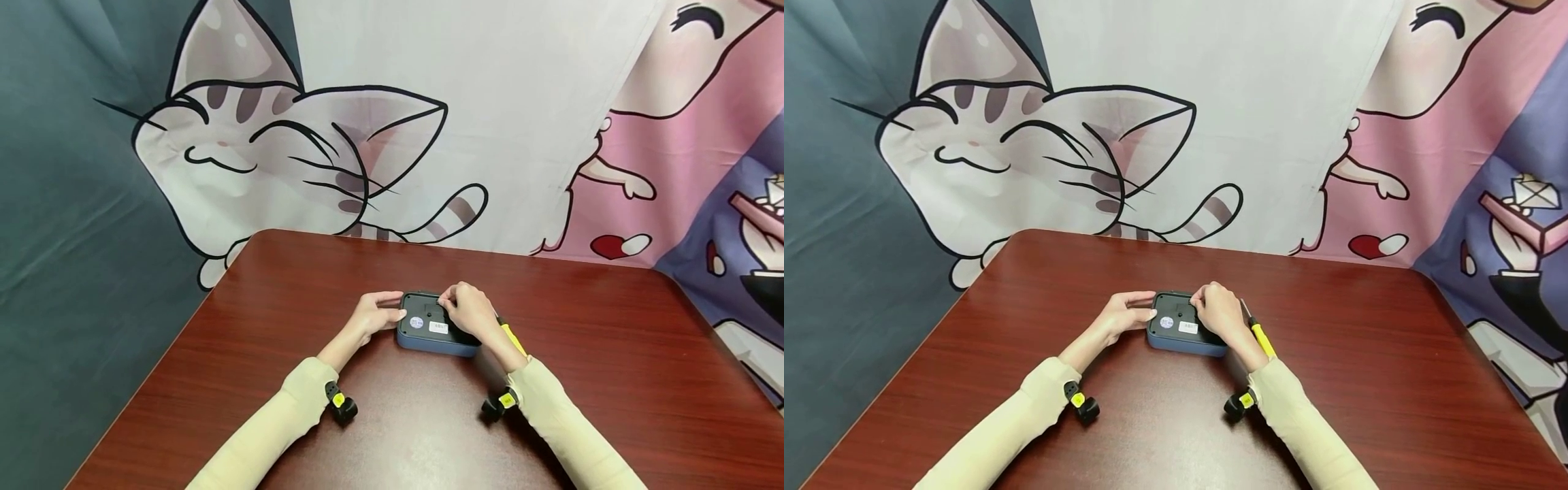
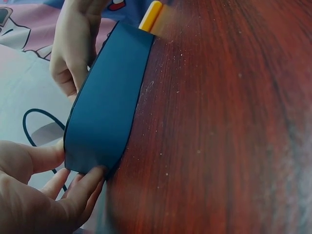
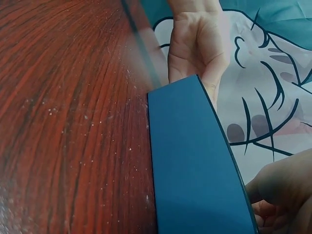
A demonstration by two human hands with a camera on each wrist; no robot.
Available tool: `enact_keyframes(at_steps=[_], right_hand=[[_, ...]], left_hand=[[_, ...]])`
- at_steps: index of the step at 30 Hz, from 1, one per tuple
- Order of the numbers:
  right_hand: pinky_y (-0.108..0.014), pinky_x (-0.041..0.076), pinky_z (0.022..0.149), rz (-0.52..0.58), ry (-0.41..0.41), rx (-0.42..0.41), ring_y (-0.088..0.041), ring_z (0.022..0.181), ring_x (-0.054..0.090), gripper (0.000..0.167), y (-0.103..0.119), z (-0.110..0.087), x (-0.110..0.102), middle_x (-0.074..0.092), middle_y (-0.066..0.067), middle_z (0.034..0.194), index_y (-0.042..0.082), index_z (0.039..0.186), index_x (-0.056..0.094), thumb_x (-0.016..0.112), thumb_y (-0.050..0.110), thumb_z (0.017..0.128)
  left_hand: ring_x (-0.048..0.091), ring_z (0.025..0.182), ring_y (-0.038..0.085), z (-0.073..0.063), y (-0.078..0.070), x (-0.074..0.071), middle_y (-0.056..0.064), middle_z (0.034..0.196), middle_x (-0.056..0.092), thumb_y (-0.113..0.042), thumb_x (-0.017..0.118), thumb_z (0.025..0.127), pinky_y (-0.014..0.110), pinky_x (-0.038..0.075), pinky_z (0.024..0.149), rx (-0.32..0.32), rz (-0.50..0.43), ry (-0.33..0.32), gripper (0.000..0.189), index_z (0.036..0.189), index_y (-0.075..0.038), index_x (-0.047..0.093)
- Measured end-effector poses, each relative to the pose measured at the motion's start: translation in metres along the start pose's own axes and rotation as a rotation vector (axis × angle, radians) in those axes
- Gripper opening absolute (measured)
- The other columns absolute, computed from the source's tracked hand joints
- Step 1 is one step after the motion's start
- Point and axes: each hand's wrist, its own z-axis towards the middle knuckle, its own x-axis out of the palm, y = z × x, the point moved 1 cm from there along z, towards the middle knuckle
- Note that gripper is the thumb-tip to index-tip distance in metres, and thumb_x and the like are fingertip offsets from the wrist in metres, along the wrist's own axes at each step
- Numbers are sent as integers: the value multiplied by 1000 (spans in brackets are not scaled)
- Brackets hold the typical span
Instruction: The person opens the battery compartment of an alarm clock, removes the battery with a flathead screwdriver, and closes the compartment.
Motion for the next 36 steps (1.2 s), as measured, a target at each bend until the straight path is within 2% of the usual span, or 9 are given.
enact_keyframes(at_steps=[7,15,19,28,33,36], right_hand=[[-34,50,62,-12,2,-12,-19,73,60,13,0,-1,0,69,-6,84,10,82,73,65,16,91],[-32,49,61,-23,10,-20,-20,75,60,12,0,-1,-1,66,-7,85,9,83,73,66,15,90],[-32,49,61,-22,11,-24,-20,76,60,12,1,-1,-2,67,-7,86,8,83,73,66,14,90],[-39,54,72,15,26,-2,-23,81,62,10,1,0,-1,64,-6,86,11,85,72,67,17,90],[-37,55,68,7,22,-22,-22,78,64,12,1,2,-1,68,-5,82,10,83,73,68,19,89],[-36,55,66,-11,27,-40,-21,76,65,13,2,4,-2,71,-5,79,9,82,74,69,19,89]], left_hand=[[66,89,15,2,2,0,20,129,60,5,66,85,35,59,85,-22,-10,-7,48,131,-3,58],[65,91,16,2,1,0,23,129,59,5,65,85,36,59,86,1,-16,10,47,132,0,56],[66,91,16,3,1,0,22,130,59,5,65,85,35,59,86,-6,-21,13,48,132,-1,56],[65,91,16,3,3,-2,24,128,60,6,65,85,37,58,86,3,-26,7,47,131,1,57],[68,91,18,0,2,-4,21,123,64,5,67,83,35,60,83,35,-20,15,45,128,1,59],[69,91,18,0,2,-3,20,123,64,5,67,84,34,60,83,31,-26,16,45,128,0,59]])
